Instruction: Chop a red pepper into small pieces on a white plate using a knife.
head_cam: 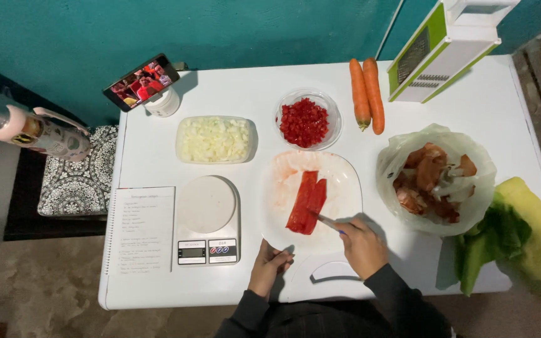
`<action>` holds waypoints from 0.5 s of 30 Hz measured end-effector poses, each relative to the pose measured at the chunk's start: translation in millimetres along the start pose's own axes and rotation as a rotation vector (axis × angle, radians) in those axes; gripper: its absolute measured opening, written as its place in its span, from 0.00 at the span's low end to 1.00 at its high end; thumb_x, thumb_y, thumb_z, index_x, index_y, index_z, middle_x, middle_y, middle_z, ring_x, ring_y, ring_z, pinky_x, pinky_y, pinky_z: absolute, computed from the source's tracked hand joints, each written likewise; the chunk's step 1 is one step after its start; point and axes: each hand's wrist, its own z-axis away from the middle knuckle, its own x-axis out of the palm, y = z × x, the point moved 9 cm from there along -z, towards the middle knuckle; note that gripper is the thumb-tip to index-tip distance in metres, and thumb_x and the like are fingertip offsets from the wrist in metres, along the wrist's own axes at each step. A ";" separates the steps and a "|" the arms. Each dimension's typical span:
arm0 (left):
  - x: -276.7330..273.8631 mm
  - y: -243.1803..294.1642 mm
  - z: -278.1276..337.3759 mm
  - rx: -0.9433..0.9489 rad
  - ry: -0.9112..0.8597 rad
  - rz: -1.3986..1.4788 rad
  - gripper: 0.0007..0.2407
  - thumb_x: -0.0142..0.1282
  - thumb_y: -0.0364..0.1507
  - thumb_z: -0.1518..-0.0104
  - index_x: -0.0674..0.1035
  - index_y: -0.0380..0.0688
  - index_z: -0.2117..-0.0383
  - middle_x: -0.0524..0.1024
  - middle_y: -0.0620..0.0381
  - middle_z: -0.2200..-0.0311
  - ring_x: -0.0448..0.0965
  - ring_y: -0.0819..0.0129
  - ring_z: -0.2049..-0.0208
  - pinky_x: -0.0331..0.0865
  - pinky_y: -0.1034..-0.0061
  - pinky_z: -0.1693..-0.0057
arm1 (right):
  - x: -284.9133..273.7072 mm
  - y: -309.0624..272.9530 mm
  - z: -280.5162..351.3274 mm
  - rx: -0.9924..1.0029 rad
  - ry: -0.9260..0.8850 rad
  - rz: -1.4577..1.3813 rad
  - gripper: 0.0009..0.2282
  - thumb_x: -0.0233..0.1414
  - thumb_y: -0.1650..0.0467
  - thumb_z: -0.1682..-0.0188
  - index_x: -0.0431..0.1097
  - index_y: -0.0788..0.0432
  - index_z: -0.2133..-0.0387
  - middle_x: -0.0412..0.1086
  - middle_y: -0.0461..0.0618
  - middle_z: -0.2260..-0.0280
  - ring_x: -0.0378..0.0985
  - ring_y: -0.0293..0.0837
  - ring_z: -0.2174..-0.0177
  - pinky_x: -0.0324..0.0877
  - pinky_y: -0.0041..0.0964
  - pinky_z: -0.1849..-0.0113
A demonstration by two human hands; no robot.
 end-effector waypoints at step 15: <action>-39.2 -15.1 7.0 0.077 0.444 -0.305 0.24 0.58 0.32 0.43 0.72 0.44 0.38 0.84 0.58 0.64 0.84 0.71 0.65 0.77 0.75 0.58 | -19.8 3.0 -23.6 -0.109 -0.117 -0.246 0.15 0.55 0.76 0.55 0.74 0.58 0.53 0.74 0.55 0.61 0.80 0.57 0.63 0.74 0.46 0.63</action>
